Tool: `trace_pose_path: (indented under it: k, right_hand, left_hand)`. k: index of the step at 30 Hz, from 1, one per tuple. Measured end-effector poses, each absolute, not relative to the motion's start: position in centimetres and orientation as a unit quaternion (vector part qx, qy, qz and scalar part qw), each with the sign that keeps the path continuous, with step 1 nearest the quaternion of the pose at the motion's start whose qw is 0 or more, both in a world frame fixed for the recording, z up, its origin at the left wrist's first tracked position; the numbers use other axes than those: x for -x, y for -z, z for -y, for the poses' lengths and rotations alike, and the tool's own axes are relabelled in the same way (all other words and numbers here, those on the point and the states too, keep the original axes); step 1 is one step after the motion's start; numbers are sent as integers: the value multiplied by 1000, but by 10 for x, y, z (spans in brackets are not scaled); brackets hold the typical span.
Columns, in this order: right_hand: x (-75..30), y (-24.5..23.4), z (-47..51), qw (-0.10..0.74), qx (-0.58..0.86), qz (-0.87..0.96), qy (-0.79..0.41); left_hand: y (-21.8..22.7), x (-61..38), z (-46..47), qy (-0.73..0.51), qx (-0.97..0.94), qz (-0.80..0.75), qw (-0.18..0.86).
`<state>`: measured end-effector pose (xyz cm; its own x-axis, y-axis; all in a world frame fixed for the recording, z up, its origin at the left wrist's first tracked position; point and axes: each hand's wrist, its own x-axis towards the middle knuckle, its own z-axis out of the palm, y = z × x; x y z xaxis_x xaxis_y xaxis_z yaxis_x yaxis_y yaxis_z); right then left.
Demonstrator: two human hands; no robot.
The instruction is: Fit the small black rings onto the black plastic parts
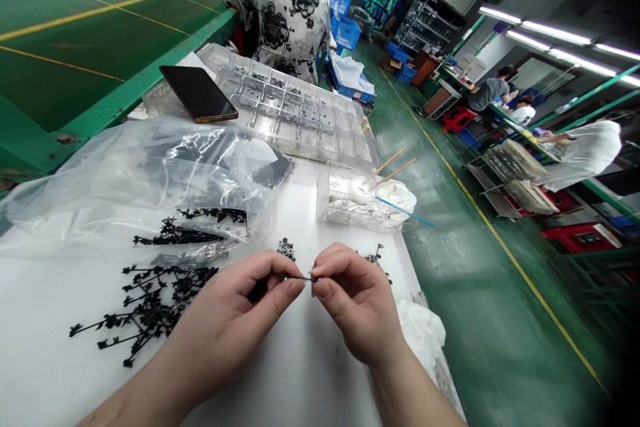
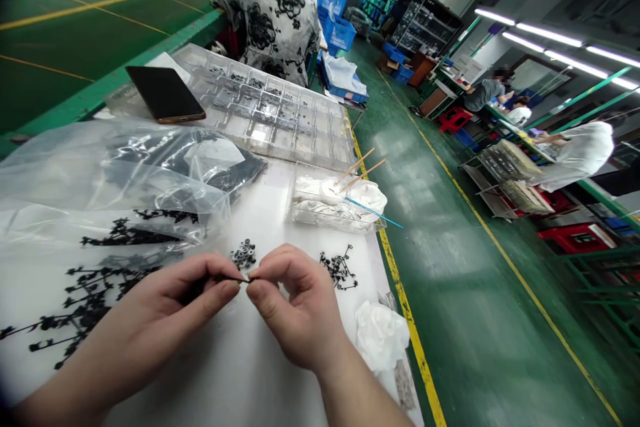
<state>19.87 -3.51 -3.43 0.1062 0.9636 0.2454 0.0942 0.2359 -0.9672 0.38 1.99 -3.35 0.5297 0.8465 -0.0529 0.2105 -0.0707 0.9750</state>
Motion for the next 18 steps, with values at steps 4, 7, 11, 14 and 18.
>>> trace_pose_path:
  k: [4,7,11,14,18]
  right_hand:
    - [-195,34,35,520,492,621,-319]
    - [-190,33,32,497,484,656,-299]
    - [-190,32,31,472,471,678,-309]
    - [-196,31,36,511,490,652,-272]
    - [-202,29,40,546,478,656,-210]
  left_hand:
    - [38,1,-24,-293,-623,-420,591]
    - [39,3,-26,-292,-596,-413,624]
    - [36,0,-26,-283,-608,-391,630]
    - [31,-3,-21,-284,-632,-411,593]
    - [26,-7,-13,-277,-684,-396,546]
